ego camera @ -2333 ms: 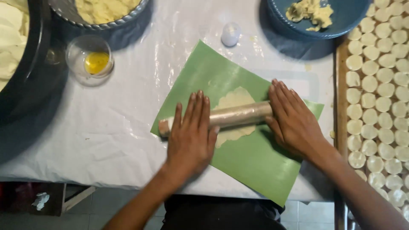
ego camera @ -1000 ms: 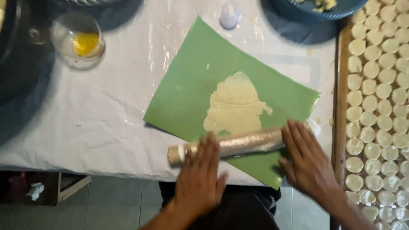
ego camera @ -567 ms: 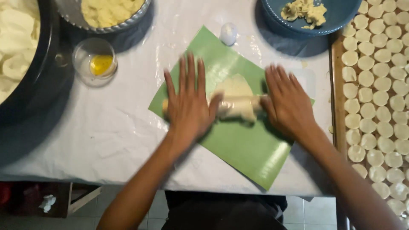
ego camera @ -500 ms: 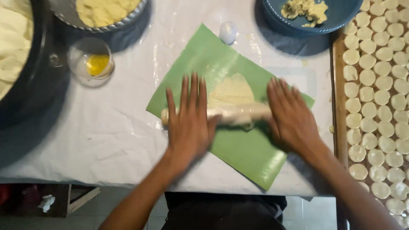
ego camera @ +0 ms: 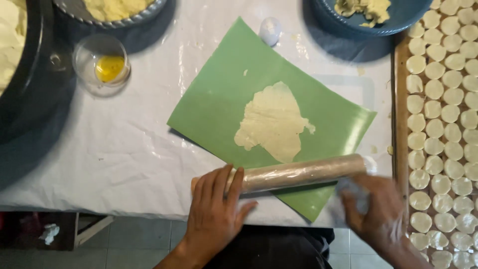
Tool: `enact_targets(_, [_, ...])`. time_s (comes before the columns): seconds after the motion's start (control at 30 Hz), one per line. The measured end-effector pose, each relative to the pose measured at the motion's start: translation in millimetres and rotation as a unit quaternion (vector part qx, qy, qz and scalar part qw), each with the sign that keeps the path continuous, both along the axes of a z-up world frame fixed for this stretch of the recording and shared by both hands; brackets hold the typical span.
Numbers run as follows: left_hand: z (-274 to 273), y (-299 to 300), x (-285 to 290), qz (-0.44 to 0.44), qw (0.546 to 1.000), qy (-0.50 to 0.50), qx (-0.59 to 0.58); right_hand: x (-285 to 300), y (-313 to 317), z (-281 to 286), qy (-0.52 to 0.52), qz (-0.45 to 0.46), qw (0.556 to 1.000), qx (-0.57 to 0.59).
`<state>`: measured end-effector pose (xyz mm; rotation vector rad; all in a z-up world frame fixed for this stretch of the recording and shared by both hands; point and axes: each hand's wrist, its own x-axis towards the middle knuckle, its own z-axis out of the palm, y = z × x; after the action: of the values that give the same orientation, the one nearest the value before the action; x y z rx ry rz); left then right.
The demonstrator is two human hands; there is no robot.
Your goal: Cutting out small circular dough pieces and placing them on a drying rack, then rolling out more dough.
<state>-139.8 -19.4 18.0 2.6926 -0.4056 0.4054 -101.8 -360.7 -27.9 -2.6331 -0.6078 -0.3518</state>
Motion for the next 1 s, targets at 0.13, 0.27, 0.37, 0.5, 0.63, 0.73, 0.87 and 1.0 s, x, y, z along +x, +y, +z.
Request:
enact_targets(0.13, [3.5,15.7,14.9,-0.027,0.998,0.048,0.012,27.2,22.1,26.4,0.139,-0.189,0.966,0.106])
enact_targets(0.27, [23.1,29.0,23.2,-0.047,0.999,0.009,0.025,43.6,24.1,25.6,0.248,-0.219,0.920,0.209])
enact_targets(0.37, [26.9,44.0,27.4,-0.001,1.000,0.000,-0.025,58.7,32.2,8.0,0.365,-0.209,0.840,0.342])
enact_targets(0.5, [30.4,60.0,35.4,0.116,0.987,0.057,-0.099,81.8,41.5,19.1,0.355,-0.218,0.860,0.294])
enact_targets(0.63, [31.8,61.0,50.1,0.197,0.963,0.119,-0.141,136.8,31.9,26.3,0.194,-0.200,0.928,0.247])
enact_targets(0.73, [24.0,59.3,52.5,0.227,0.943,0.179,-0.163,165.2,30.3,42.8,0.181,-0.225,0.935,0.206])
enact_targets(0.87, [18.7,54.4,50.8,0.289,0.905,0.272,-0.156,187.7,25.4,58.9,0.089,-0.199,0.974,0.059])
enact_targets(1.0, [-2.2,50.3,51.6,0.220,0.968,0.080,-0.093,187.0,83.4,106.6,-0.179,-0.017,0.981,0.074])
